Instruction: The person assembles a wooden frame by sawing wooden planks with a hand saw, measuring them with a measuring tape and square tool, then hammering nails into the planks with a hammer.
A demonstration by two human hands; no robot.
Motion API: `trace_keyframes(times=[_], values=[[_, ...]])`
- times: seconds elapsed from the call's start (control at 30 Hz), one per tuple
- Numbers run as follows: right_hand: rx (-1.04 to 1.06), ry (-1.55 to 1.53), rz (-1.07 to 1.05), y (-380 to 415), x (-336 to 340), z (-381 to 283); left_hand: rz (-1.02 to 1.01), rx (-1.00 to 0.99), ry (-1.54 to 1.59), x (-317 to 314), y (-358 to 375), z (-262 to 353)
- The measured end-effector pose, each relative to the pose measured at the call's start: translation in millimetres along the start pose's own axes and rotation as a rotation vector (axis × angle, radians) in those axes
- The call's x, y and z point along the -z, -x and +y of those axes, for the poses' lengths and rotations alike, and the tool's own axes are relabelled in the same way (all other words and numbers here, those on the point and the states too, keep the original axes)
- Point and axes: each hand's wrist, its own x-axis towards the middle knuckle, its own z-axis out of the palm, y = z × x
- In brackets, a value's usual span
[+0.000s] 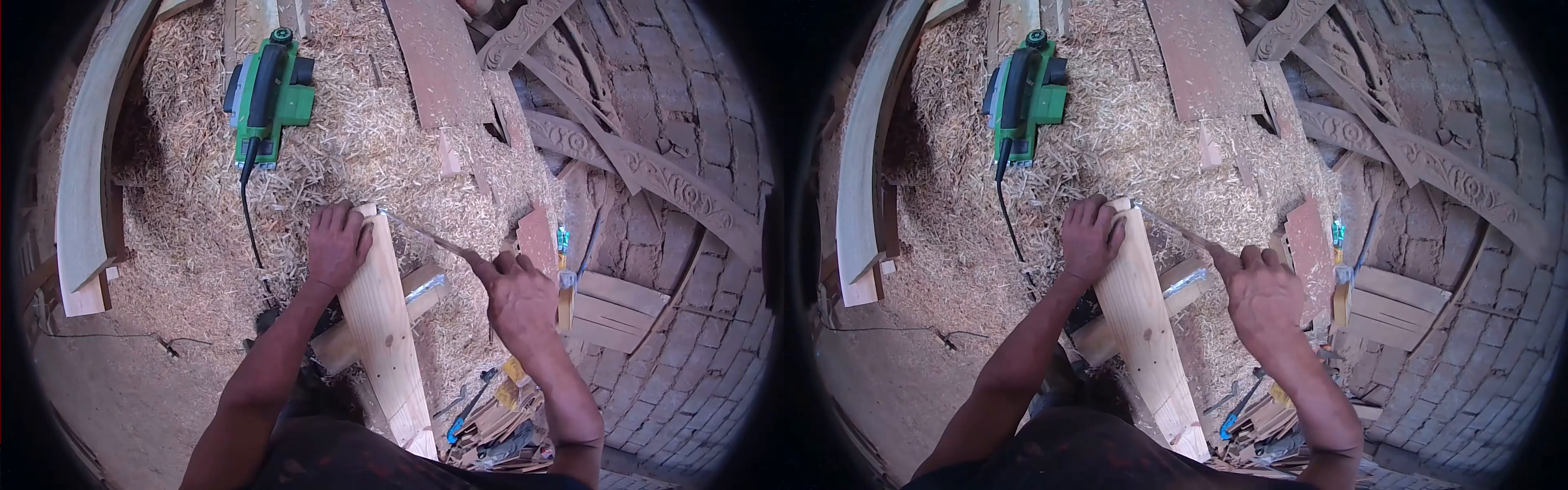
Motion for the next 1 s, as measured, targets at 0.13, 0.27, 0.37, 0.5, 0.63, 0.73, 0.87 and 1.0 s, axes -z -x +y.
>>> trace_keyframes(times=[0.13,0.27,0.37,0.5,0.63,0.73,0.87,1.0], values=[[0.078,0.063,0.003,-19,15,11,0.006,0.003,0.003,-1,1,-1],[0.191,0.142,-0.023,-46,30,19,0.014,0.007,0.007,1,0,0],[0.219,0.194,-0.176,-75,55,11,0.021,0.008,0.01,0,0,0],[0.295,0.222,-0.254,-114,76,-3,0.037,0.006,0.021,-1,1,0],[0.35,0.253,-0.246,-123,87,-4,0.039,0.002,0.017,0,1,-1],[0.302,0.287,-0.304,-119,98,6,0.031,0.008,0.025,0,1,-2],[0.212,0.248,-0.253,-102,104,18,0.027,0.012,0.017,0,1,0],[0.206,0.132,-0.174,-95,83,19,-0.005,-0.029,-0.017,4,-1,1]])
